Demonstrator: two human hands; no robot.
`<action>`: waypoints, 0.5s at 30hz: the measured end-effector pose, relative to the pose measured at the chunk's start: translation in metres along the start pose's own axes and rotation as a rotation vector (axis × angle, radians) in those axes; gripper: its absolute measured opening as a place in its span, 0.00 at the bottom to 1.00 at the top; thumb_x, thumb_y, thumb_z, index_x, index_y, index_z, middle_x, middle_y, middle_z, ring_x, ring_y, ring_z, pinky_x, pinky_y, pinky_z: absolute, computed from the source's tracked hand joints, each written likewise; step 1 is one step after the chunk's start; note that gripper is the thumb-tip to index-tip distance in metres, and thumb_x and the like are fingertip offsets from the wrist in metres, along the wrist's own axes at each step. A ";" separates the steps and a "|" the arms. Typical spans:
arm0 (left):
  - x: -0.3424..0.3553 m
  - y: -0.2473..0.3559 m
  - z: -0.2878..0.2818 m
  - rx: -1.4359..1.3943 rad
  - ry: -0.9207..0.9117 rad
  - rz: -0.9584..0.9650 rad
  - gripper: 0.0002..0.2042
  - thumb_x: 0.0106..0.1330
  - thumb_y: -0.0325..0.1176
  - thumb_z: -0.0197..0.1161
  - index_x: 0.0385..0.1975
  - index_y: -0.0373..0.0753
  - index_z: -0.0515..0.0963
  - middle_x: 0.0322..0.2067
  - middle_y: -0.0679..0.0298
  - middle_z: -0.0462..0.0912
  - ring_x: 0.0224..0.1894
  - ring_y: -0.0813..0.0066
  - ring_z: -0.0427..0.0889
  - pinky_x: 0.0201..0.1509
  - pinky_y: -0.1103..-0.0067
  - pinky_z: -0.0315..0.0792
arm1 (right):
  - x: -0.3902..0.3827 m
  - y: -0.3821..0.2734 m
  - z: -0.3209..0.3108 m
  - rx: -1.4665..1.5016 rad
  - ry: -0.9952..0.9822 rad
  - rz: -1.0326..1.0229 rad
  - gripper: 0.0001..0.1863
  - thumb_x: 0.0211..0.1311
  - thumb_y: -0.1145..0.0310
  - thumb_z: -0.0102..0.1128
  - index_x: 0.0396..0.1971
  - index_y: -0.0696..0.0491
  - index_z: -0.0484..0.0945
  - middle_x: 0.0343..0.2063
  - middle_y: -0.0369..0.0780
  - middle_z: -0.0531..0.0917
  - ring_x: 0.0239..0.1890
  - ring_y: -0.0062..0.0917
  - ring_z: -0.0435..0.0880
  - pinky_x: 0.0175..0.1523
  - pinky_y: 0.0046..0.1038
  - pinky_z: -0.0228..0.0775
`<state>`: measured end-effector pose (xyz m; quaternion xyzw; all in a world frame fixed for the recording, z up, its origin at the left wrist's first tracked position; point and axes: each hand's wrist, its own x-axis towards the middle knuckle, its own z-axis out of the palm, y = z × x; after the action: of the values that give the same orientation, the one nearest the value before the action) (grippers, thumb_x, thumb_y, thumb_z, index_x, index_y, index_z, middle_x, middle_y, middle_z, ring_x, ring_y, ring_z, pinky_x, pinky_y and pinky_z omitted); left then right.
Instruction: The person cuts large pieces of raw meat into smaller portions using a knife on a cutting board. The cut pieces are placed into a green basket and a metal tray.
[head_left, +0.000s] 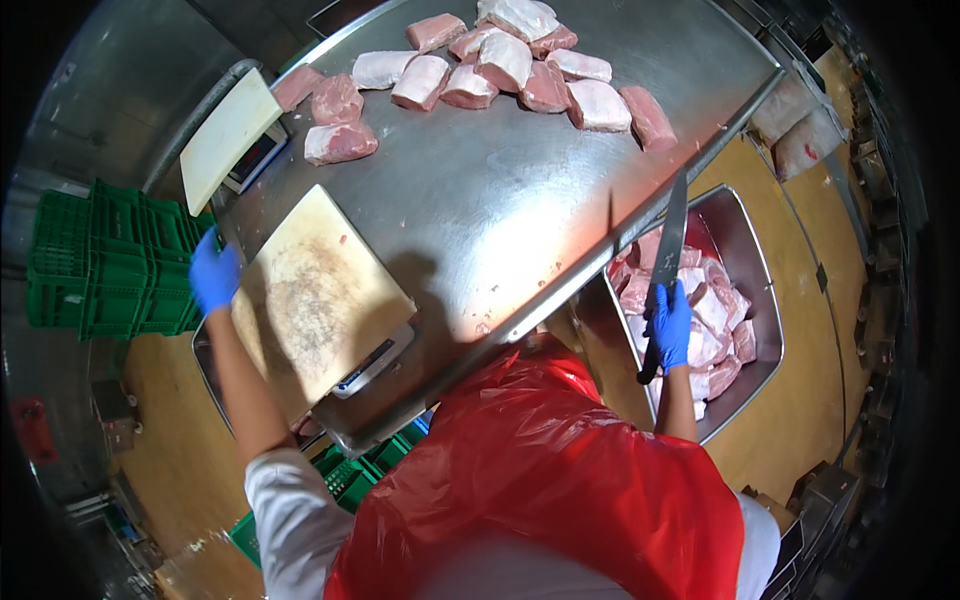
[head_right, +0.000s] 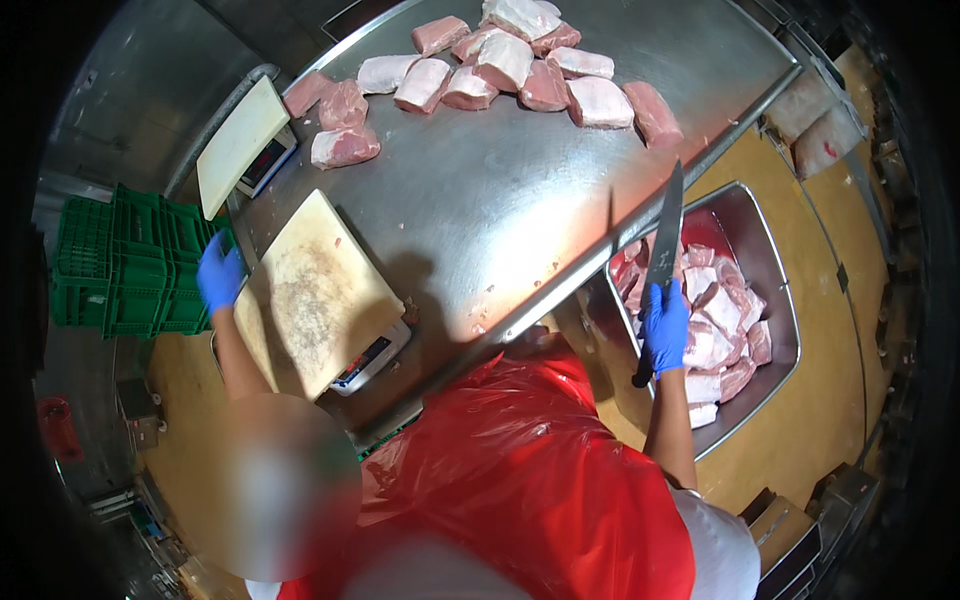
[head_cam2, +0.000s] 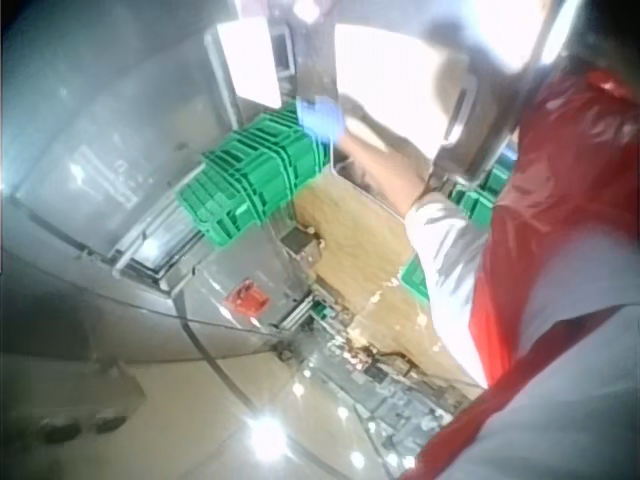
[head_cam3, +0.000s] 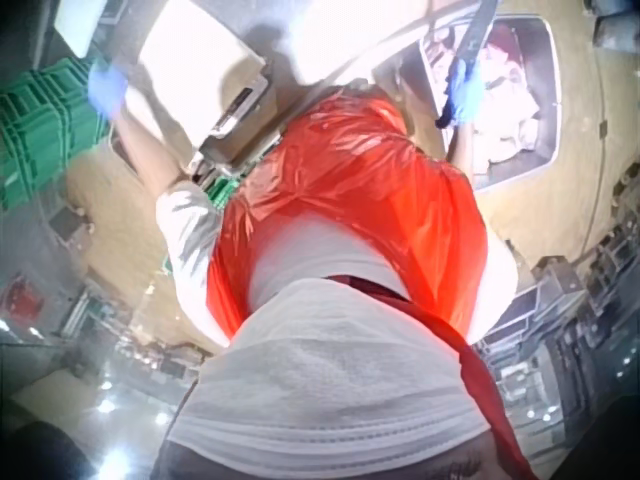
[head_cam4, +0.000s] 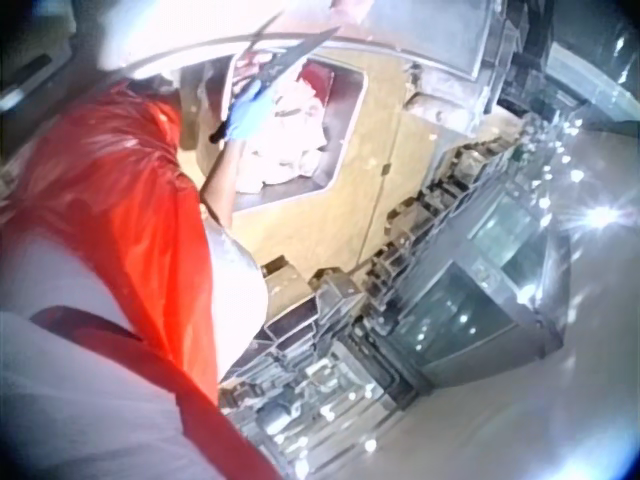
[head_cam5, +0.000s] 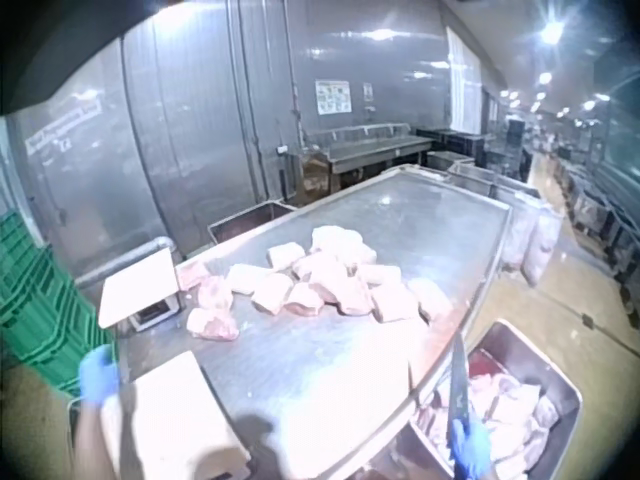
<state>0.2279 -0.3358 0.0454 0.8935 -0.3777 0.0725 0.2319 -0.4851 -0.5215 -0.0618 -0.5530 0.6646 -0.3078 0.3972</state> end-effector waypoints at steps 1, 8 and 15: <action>0.023 0.051 0.028 -0.045 -0.006 0.263 0.23 0.62 0.38 0.67 0.57 0.37 0.79 0.51 0.45 0.84 0.53 0.51 0.85 0.58 0.66 0.76 | 0.006 0.005 0.008 0.036 -0.002 -0.062 0.16 0.78 0.60 0.52 0.50 0.59 0.74 0.19 0.37 0.77 0.20 0.21 0.75 0.26 0.30 0.68; 0.117 0.281 0.294 -0.004 -0.454 0.388 0.34 0.57 0.54 0.69 0.58 0.36 0.76 0.52 0.41 0.82 0.57 0.45 0.81 0.61 0.60 0.74 | 0.019 -0.034 0.012 -0.233 -0.014 -0.249 0.16 0.75 0.61 0.54 0.44 0.62 0.74 0.28 0.55 0.83 0.29 0.50 0.83 0.32 0.42 0.71; 0.152 0.402 0.435 0.278 -0.310 0.104 0.55 0.46 0.58 0.76 0.72 0.37 0.57 0.66 0.48 0.71 0.67 0.45 0.71 0.68 0.51 0.67 | 0.014 0.039 -0.054 -0.339 -0.076 0.057 0.15 0.76 0.62 0.54 0.47 0.60 0.75 0.22 0.47 0.84 0.21 0.36 0.83 0.29 0.37 0.72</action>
<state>0.0305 -0.8812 -0.1472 0.8966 -0.4409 -0.0025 0.0414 -0.5521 -0.5290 -0.0705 -0.6042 0.7070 -0.1587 0.3315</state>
